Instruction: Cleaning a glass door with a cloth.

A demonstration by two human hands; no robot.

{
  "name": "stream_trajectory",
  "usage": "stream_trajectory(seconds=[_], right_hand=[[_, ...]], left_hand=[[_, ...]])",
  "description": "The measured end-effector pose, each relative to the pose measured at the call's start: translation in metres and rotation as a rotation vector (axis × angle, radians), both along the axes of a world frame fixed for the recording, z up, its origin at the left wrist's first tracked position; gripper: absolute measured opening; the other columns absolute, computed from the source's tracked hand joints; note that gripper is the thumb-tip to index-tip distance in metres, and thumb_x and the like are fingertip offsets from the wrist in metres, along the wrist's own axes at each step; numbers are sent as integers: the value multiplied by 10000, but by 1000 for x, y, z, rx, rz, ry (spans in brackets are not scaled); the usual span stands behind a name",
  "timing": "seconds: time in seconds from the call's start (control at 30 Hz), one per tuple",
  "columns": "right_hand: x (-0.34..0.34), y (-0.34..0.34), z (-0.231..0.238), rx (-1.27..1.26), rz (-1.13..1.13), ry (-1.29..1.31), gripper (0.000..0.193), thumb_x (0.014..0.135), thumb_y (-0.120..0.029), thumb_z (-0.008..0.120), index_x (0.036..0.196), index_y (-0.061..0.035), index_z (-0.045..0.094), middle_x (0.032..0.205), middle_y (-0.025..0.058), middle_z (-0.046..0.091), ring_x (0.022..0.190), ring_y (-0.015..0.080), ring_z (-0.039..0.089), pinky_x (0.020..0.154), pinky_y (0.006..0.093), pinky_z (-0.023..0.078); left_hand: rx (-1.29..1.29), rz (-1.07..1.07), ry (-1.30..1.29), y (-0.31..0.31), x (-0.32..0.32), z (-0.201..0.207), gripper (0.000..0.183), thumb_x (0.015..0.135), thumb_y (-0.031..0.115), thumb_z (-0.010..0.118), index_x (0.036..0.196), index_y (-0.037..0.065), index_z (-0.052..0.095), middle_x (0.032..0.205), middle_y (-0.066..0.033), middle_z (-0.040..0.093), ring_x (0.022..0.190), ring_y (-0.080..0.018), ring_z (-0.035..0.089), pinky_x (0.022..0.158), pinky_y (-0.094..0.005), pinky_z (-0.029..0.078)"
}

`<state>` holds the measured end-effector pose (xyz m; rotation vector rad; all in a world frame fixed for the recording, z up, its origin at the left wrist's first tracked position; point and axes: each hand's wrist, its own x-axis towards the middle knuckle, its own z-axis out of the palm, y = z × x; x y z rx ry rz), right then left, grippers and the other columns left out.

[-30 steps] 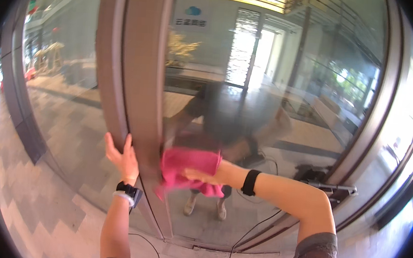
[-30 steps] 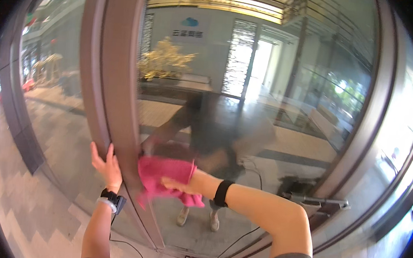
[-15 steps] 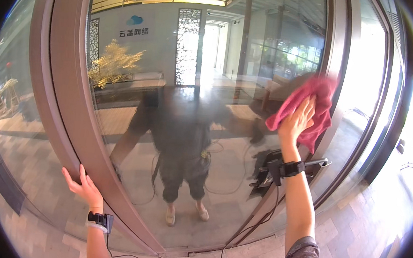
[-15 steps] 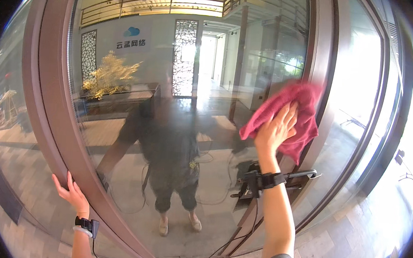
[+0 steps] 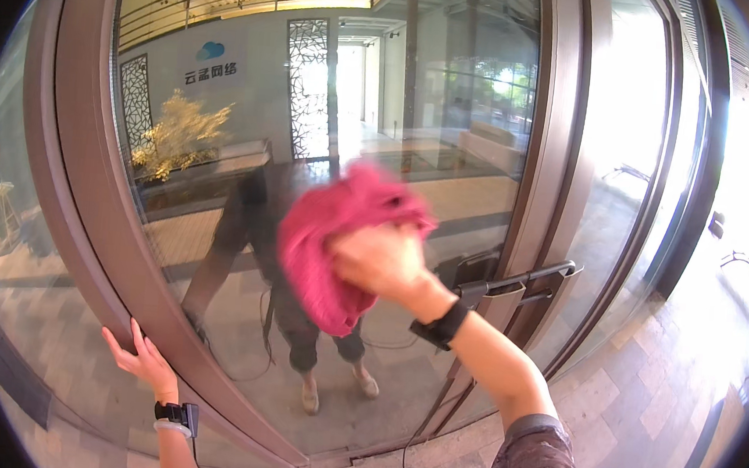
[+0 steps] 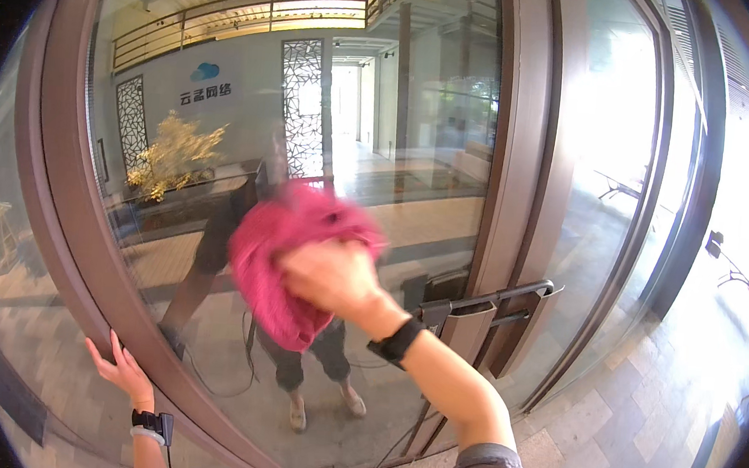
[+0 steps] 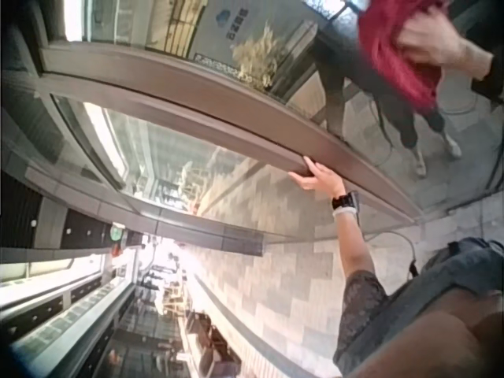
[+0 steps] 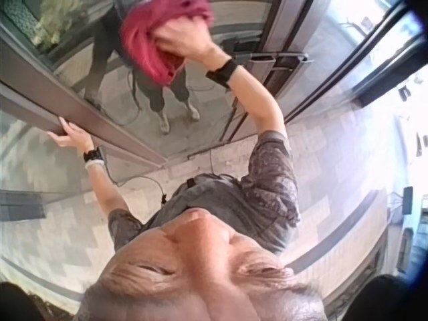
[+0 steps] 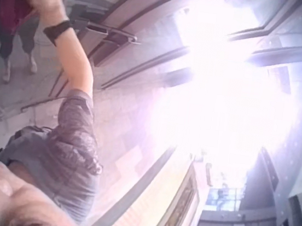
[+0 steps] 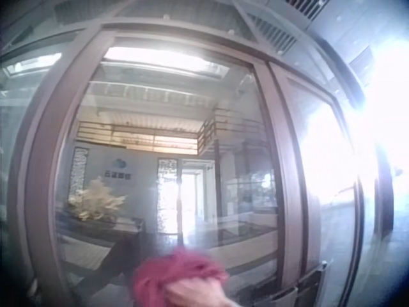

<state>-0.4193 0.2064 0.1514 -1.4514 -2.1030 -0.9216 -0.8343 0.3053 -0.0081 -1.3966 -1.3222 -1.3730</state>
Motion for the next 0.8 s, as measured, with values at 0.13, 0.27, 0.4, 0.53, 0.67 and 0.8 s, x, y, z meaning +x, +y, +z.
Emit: stream_trajectory(seconds=[0.13,0.27,0.4,0.53,0.67,0.8], right_hand=[[98,-19,23,831,-456,452,523,771,-200,611,1257,-60,477,1296,167,442,1132,348,439,914,476,334],[105,-28,24,789,-518,567,589,773,-54,565,1339,-36,404,1389,192,355,1222,376,361,971,504,294],[57,-34,-25,442,-258,327,553,710,-165,655,1205,14,485,1258,239,394,1162,423,364,960,536,282],[76,-50,-25,461,-295,338,384,737,-161,630,1075,-2,539,1112,194,473,997,374,440,845,484,334],[103,-48,16,669,-348,403,419,720,-74,598,1108,36,484,1166,207,420,1020,394,403,840,491,334],[94,-45,5,638,-365,461,475,716,-58,596,1159,47,461,1218,217,386,1033,413,388,870,508,325]], left_hand=[[18,-51,-33,6,4,-3,408,914,47,460,1314,103,518,1496,-214,196,1367,-376,235,1079,-457,237],[24,-60,-32,12,6,-4,409,918,42,446,1318,99,513,1497,-212,194,1369,-374,231,1077,-458,240],[14,-30,-39,3,-2,1,404,934,60,423,1327,106,503,1501,-203,187,1371,-368,228,1079,-455,232],[29,-49,-15,6,3,-2,398,946,83,408,1333,113,498,1506,-193,186,1369,-360,234,1076,-450,229],[24,-48,-5,7,5,-4,398,951,93,403,1338,113,494,1506,-194,186,1367,-360,238,1070,-450,239],[44,-20,4,7,0,0,392,959,113,392,1337,106,496,1501,-202,190,1362,-363,247,1066,-448,248]])
